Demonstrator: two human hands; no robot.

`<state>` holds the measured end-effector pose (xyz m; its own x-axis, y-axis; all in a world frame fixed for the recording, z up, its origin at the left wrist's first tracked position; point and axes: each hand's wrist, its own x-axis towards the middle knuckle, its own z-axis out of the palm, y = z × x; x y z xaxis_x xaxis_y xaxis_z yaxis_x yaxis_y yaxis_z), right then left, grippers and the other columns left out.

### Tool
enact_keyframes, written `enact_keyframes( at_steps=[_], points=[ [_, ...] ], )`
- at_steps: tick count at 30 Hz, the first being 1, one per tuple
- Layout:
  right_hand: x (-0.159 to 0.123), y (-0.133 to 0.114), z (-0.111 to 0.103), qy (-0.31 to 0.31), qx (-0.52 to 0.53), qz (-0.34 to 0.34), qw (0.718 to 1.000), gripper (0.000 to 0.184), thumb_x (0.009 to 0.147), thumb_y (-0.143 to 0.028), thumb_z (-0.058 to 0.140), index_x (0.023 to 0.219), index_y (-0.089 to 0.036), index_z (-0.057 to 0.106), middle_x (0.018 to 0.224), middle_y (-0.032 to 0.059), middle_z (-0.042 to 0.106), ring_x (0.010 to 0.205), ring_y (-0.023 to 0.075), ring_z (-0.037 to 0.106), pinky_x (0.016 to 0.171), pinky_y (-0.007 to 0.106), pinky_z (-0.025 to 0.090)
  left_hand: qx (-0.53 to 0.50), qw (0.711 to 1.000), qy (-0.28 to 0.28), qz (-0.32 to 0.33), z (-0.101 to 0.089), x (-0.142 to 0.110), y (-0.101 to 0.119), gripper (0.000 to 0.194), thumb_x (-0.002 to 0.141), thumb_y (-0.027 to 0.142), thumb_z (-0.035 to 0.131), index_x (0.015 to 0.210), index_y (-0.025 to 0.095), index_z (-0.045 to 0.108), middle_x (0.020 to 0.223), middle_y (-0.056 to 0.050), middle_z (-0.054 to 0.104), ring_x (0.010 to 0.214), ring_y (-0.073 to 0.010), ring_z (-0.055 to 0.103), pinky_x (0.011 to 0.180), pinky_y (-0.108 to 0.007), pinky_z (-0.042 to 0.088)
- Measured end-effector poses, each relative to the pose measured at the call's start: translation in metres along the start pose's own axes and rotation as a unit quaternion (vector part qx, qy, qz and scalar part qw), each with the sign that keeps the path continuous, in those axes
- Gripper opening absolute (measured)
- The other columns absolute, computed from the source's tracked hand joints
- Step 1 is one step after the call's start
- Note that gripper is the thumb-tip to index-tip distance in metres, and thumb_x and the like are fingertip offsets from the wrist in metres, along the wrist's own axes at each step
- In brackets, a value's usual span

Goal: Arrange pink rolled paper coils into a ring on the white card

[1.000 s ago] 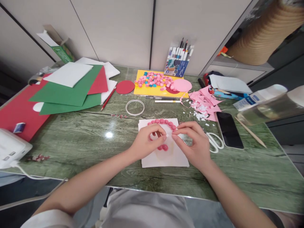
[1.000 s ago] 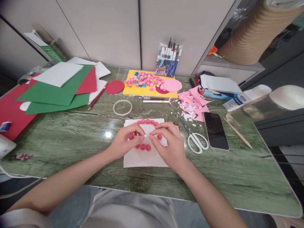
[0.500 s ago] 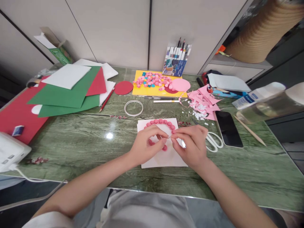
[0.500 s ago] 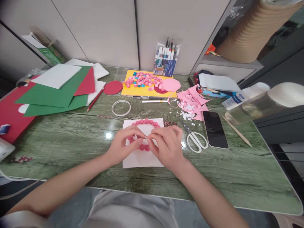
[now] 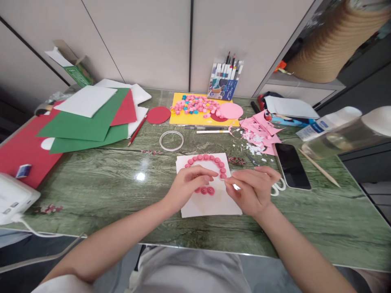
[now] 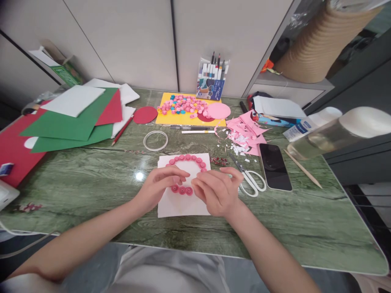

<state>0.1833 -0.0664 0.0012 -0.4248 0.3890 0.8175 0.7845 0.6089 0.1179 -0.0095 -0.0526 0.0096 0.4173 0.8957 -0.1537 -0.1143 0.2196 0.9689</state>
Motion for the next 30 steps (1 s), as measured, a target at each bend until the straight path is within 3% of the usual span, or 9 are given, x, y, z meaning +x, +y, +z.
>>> enact_keyframes(
  at_steps=[4, 7, 10, 13, 15, 17, 20, 23, 30],
  points=[
    [0.003, 0.003, -0.003, 0.013, -0.002, 0.007, 1.000, 0.013, 0.073, -0.021, 0.067, 0.079, -0.028, 0.058, 0.076, -0.0035, 0.062, 0.065, 0.0134, 0.056, 0.074, 0.036, 0.034, 0.042, 0.999, 0.017, -0.002, -0.006, 0.007, -0.006, 0.015, 0.075, 0.023, 0.058, 0.084, 0.018, 0.070, 0.081, -0.003, 0.066, 0.077, -0.0147, 0.058, 0.066, -0.023, 0.044],
    [0.005, 0.008, -0.003, 0.038, 0.016, 0.048, 0.998, 0.011, 0.076, -0.021, 0.065, 0.082, -0.026, 0.056, 0.079, -0.0007, 0.058, 0.066, 0.0139, 0.054, 0.073, 0.036, 0.037, 0.196, 0.977, 0.062, 0.061, -0.016, 0.021, -0.010, 0.017, 0.077, 0.022, 0.055, 0.088, 0.017, 0.067, 0.086, -0.004, 0.066, 0.078, -0.0151, 0.059, 0.067, -0.025, 0.045],
    [0.004, 0.015, 0.000, 0.054, 0.042, 0.105, 0.992, 0.010, 0.077, -0.021, 0.063, 0.083, -0.023, 0.055, 0.082, 0.0020, 0.055, 0.072, 0.0159, 0.054, 0.072, 0.037, 0.041, 0.413, 0.895, 0.077, 0.149, -0.028, 0.047, -0.005, 0.019, 0.077, 0.019, 0.053, 0.091, 0.018, 0.066, 0.087, -0.003, 0.063, 0.078, -0.0156, 0.058, 0.072, -0.028, 0.045],
    [0.003, 0.021, 0.001, 0.060, 0.047, 0.139, 0.987, 0.011, 0.076, -0.018, 0.063, 0.083, -0.022, 0.056, 0.083, 0.0027, 0.054, 0.076, 0.0169, 0.055, 0.072, 0.036, 0.042, 0.539, 0.802, 0.123, 0.226, -0.041, 0.090, 0.006, 0.024, 0.080, 0.016, 0.047, 0.097, 0.016, 0.064, 0.095, -0.007, 0.062, 0.091, -0.0192, 0.057, 0.083, -0.031, 0.044],
    [0.003, 0.023, 0.000, 0.062, 0.042, 0.148, 0.986, 0.012, 0.075, -0.017, 0.064, 0.083, -0.022, 0.056, 0.084, 0.0026, 0.055, 0.076, 0.0168, 0.055, 0.073, 0.036, 0.042, 0.588, 0.762, 0.146, 0.228, -0.051, 0.127, 0.012, 0.026, 0.081, 0.015, 0.045, 0.100, 0.014, 0.063, 0.100, -0.010, 0.061, 0.096, -0.0216, 0.056, 0.086, -0.033, 0.043],
    [0.004, 0.025, -0.002, 0.064, 0.037, 0.152, 0.986, 0.012, 0.075, -0.017, 0.064, 0.082, -0.022, 0.056, 0.083, 0.0024, 0.055, 0.076, 0.0166, 0.055, 0.072, 0.036, 0.043, 0.624, 0.739, 0.145, 0.206, -0.061, 0.164, 0.014, 0.031, 0.080, 0.011, 0.043, 0.106, 0.009, 0.061, 0.107, -0.014, 0.059, 0.102, -0.0240, 0.054, 0.090, -0.035, 0.041],
    [0.006, 0.029, -0.004, 0.066, 0.028, 0.156, 0.985, 0.011, 0.075, -0.016, 0.064, 0.081, -0.022, 0.056, 0.083, 0.0020, 0.054, 0.075, 0.0162, 0.055, 0.072, 0.035, 0.043, 0.633, 0.738, 0.121, 0.201, -0.069, 0.208, 0.011, 0.033, 0.079, 0.008, 0.044, 0.107, 0.007, 0.060, 0.108, -0.016, 0.058, 0.105, -0.0256, 0.052, 0.094, -0.037, 0.039],
    [0.007, 0.034, -0.004, 0.070, 0.020, 0.168, 0.983, 0.011, 0.075, -0.016, 0.064, 0.081, -0.022, 0.056, 0.083, 0.0020, 0.055, 0.076, 0.0163, 0.055, 0.072, 0.036, 0.043, 0.628, 0.744, 0.095, 0.207, -0.069, 0.235, 0.006, 0.030, 0.078, 0.010, 0.048, 0.104, 0.009, 0.062, 0.106, -0.014, 0.059, 0.107, -0.0253, 0.050, 0.096, -0.036, 0.037],
    [0.004, 0.039, -0.005, 0.055, 0.014, 0.192, 0.980, 0.014, 0.075, -0.019, 0.065, 0.084, -0.024, 0.056, 0.084, 0.0031, 0.055, 0.078, 0.0186, 0.055, 0.073, 0.038, 0.044, 0.564, 0.798, 0.091, 0.193, -0.066, 0.251, 0.003, 0.021, 0.078, 0.016, 0.052, 0.089, 0.007, 0.067, 0.097, -0.013, 0.062, 0.101, -0.0229, 0.051, 0.097, -0.034, 0.035]
  ],
)
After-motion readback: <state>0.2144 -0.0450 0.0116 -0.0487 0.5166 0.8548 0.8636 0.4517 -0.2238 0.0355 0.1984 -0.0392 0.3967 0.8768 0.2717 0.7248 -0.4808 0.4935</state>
